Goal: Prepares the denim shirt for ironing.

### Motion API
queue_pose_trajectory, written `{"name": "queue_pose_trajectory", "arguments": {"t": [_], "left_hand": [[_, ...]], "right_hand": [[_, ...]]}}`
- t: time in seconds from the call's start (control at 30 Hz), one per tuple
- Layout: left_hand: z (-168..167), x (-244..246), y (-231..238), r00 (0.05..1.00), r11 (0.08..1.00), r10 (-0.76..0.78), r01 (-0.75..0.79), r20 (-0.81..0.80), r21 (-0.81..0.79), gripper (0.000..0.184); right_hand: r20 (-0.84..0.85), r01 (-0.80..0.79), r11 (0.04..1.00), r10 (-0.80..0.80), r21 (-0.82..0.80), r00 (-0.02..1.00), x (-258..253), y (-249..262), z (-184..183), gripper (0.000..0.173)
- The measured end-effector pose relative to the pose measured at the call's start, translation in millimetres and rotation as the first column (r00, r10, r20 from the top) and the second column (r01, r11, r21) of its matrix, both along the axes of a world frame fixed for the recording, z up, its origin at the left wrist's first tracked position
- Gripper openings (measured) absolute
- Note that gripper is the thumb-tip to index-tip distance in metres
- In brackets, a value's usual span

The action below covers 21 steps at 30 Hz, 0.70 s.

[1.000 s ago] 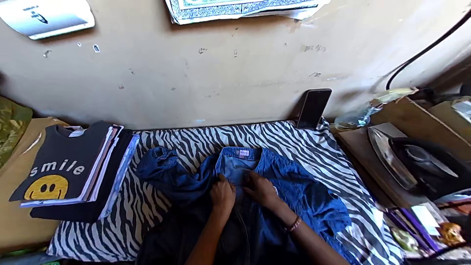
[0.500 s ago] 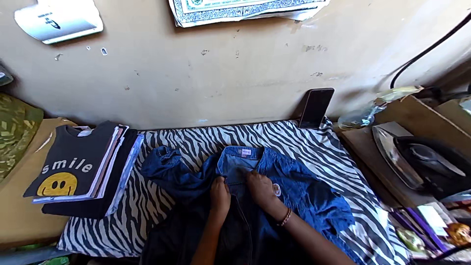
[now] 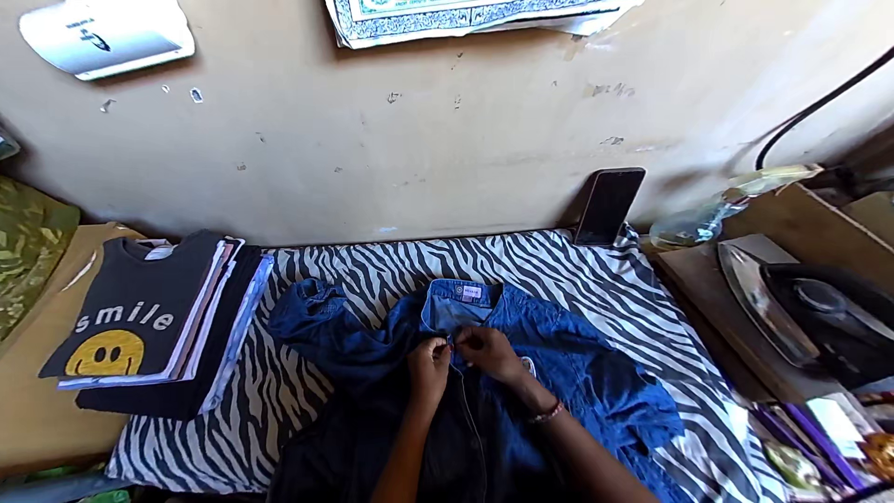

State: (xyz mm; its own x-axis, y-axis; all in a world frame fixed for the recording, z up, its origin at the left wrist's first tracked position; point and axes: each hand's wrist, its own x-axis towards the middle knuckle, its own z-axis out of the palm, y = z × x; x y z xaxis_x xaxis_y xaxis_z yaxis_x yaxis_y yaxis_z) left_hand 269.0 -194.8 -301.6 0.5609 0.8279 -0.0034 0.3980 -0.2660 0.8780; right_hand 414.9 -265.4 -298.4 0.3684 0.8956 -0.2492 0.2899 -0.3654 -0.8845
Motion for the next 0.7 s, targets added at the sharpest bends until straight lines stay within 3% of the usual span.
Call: {"name": "queue_pose_trajectory", "arguments": {"t": [0.1, 0.2, 0.27, 0.53, 0.7], "left_hand": [[-2, 2, -4, 1.0, 0.998, 0.001, -0.001, -0.009, 0.055, 0.016], [-5, 2, -5, 1.0, 0.998, -0.011, 0.011, 0.004, 0.063, 0.017], [-2, 0, -1, 0.998, 0.999, -0.043, 0.044, 0.036, -0.021, 0.018], [-4, -6, 5, 0.987, 0.965, -0.04, 0.078, 0.154, -0.252, 0.017], [-15, 3, -1, 0.992, 0.999, 0.043, -0.039, 0.121, -0.034, 0.01]], "right_hand": [[-0.205, 0.032, 0.996, -0.013, 0.088, 0.979, 6, -6, -8, 0.015], [-0.253, 0.038, 0.989, -0.002, 0.14, 0.967, 6, -7, -12, 0.011], [-0.262, 0.039, 0.985, 0.006, 0.168, 0.965, 6, -9, -13, 0.011], [0.006, 0.088, 0.994, -0.089, 0.065, 0.996, -6, -8, -2, 0.015], [-0.095, 0.132, 0.991, -0.129, 0.021, 0.987, -5, -7, 1, 0.018]]}}
